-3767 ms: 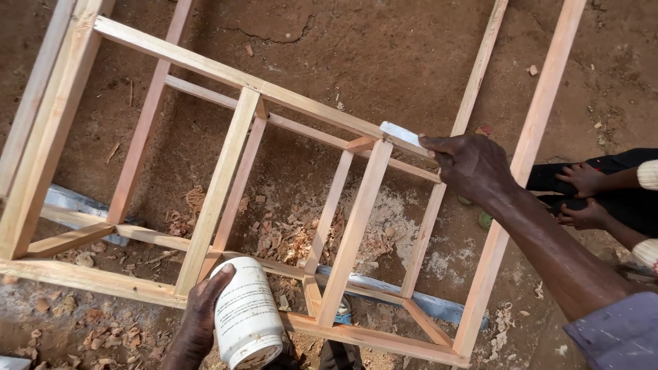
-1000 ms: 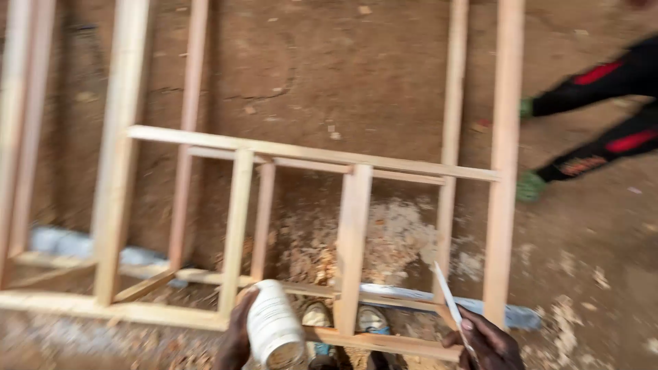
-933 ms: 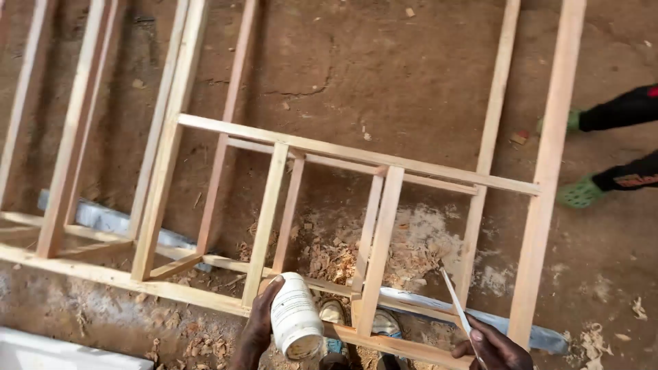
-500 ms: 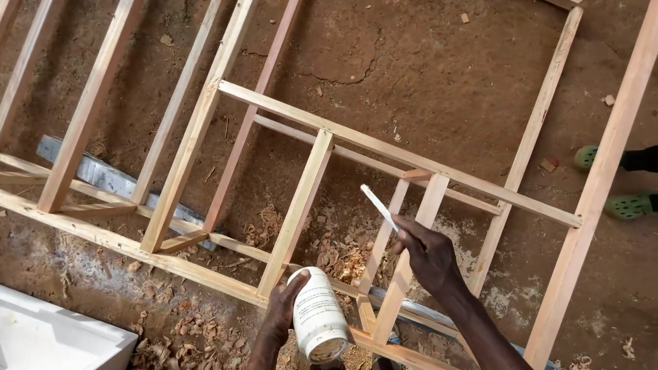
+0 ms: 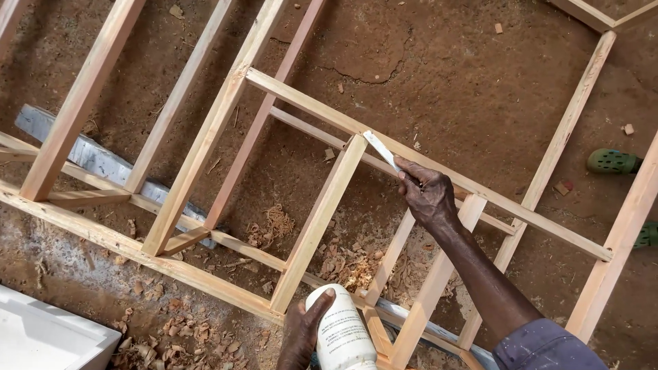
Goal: Applying wood glue to the joints of a wooden frame using a small stick as an applicator.
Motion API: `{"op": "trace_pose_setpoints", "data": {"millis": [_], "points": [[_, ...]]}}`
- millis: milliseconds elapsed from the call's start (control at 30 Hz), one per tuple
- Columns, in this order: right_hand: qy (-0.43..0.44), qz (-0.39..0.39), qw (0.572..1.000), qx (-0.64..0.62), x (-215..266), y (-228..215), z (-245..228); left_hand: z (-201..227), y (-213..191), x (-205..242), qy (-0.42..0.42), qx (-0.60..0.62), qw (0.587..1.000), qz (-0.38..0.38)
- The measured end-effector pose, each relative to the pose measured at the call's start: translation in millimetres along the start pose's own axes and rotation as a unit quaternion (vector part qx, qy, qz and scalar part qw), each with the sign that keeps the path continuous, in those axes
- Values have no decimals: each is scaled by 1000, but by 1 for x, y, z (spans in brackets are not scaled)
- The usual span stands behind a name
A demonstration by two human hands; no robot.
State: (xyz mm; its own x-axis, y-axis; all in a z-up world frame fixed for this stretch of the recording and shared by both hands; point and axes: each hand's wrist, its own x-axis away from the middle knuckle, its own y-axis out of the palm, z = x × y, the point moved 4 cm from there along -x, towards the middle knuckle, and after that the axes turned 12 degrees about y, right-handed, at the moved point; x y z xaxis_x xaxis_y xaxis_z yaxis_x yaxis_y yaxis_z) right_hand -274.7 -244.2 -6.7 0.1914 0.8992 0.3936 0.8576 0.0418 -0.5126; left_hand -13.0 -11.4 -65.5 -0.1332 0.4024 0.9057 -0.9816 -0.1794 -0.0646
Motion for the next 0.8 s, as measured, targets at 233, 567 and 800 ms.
{"op": "trace_pose_setpoints", "data": {"millis": [233, 567, 800], "points": [[-97, 47, 986, 130, 2, 2, 0, 28, -7, 26, -21, -78, 997, 2], [-109, 31, 959, 258, -4, -19, -18, 12, -5, 8, 28, -76, 997, 7], [25, -17, 938, 346, -6, -32, -77, 25, -5, 20, 13, -69, 998, 4]]}}
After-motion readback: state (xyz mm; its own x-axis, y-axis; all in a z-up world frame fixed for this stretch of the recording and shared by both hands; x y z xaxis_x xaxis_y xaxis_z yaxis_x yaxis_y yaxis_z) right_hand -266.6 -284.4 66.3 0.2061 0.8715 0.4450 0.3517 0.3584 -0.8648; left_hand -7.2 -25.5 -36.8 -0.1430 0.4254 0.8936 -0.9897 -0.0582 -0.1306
